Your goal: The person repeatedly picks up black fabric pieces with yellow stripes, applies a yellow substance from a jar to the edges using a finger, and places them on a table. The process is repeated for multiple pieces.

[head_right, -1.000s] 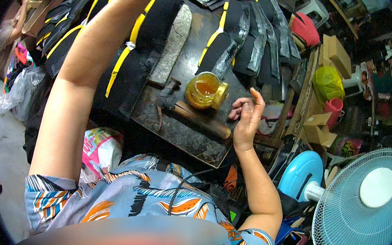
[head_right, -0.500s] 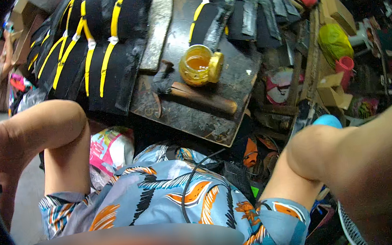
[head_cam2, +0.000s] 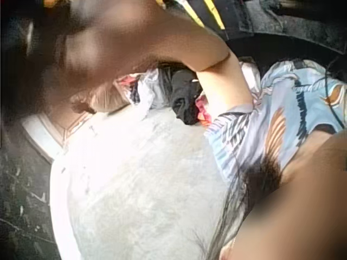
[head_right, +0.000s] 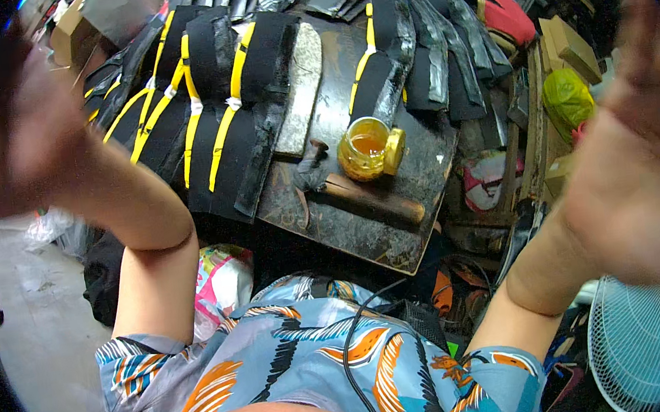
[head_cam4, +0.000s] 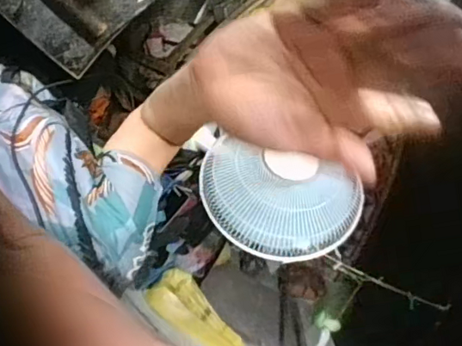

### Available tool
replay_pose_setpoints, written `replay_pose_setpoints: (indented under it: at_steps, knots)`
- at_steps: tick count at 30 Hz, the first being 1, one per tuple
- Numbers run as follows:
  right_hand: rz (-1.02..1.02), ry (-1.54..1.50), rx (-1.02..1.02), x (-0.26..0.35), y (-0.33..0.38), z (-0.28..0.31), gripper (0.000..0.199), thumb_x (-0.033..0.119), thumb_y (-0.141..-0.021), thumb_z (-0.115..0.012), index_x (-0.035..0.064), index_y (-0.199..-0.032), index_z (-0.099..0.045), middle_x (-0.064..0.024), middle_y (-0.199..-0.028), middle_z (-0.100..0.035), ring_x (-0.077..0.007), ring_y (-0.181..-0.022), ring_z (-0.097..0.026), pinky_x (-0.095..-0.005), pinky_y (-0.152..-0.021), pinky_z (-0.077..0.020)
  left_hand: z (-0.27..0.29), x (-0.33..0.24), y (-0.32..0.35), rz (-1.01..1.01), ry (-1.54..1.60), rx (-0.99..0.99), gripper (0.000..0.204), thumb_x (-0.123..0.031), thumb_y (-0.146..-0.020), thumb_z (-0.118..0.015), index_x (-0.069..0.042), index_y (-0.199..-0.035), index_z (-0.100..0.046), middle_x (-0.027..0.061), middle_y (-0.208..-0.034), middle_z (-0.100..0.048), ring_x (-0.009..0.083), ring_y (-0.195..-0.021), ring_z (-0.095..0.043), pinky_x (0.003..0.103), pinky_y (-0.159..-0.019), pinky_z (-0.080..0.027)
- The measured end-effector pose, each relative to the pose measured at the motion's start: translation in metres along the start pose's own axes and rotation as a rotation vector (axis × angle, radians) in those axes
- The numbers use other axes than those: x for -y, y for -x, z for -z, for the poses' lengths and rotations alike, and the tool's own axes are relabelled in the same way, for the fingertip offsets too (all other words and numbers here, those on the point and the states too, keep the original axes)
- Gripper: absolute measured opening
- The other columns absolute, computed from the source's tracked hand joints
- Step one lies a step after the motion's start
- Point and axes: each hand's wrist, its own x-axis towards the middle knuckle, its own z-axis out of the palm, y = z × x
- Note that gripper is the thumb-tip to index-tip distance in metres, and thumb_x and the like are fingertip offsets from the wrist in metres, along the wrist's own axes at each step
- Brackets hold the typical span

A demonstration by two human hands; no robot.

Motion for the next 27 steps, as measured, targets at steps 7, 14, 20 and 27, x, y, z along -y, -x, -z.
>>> replay_pose_setpoints:
  at_steps: [7, 14, 20, 27]
  knots:
    - [-0.915, -0.091, -0.523, -0.089, 0.137, -0.058, 0.059, 0.021, -0.101, -0.045, 0.013, -0.153, -0.018, -0.006, -0.095, -0.056, -0.0107, -0.07, -0.054, -0.0235, -0.059, -0.0461, -0.179, 0.089, -0.025, 0.09, -0.102, 0.406, 0.047, -0.037, -0.079, -0.067, -0.003, -0.112, -0.064, 0.0177, -0.1, -0.069, 0.0309, -0.092, -0.067, 0.042, -0.08, -0.053]
    - [-0.914, -0.168, -0.394, -0.107, 0.184, -0.066, 0.066, 0.014, -0.1, -0.048, 0.0176, -0.154, -0.011, -0.0065, -0.097, -0.051, -0.0081, -0.064, -0.052, -0.0198, -0.052, -0.0438, -0.301, 0.166, 0.028, 0.793, -0.619, 0.886, 0.076, -0.04, -0.083, -0.063, -0.013, -0.148, -0.036, 0.0236, -0.157, -0.017, 0.0516, -0.14, -0.023, 0.067, -0.108, -0.023]
    - [-0.955, -0.184, -0.361, -0.104, 0.177, -0.067, 0.066, 0.012, -0.1, -0.047, 0.0177, -0.155, -0.01, -0.0075, -0.098, -0.052, -0.008, -0.065, -0.053, -0.02, -0.054, -0.0444, -0.299, 0.181, 0.054, 0.649, -0.835, 1.173, 0.099, -0.068, -0.074, -0.069, -0.022, -0.152, -0.029, 0.0124, -0.142, -0.05, 0.0387, -0.134, -0.042, 0.057, -0.099, -0.044]
    - [-0.945, -0.186, -0.361, -0.103, 0.179, -0.068, 0.065, 0.012, -0.1, -0.046, 0.0163, -0.154, -0.011, -0.0077, -0.097, -0.054, -0.0081, -0.064, -0.054, -0.02, -0.055, -0.0448, -0.29, 0.172, 0.039, 0.478, -0.768, 1.16, 0.045, -0.028, -0.089, -0.062, -0.002, -0.125, -0.059, 0.0175, -0.123, -0.064, 0.0319, -0.112, -0.064, 0.047, -0.09, -0.052]
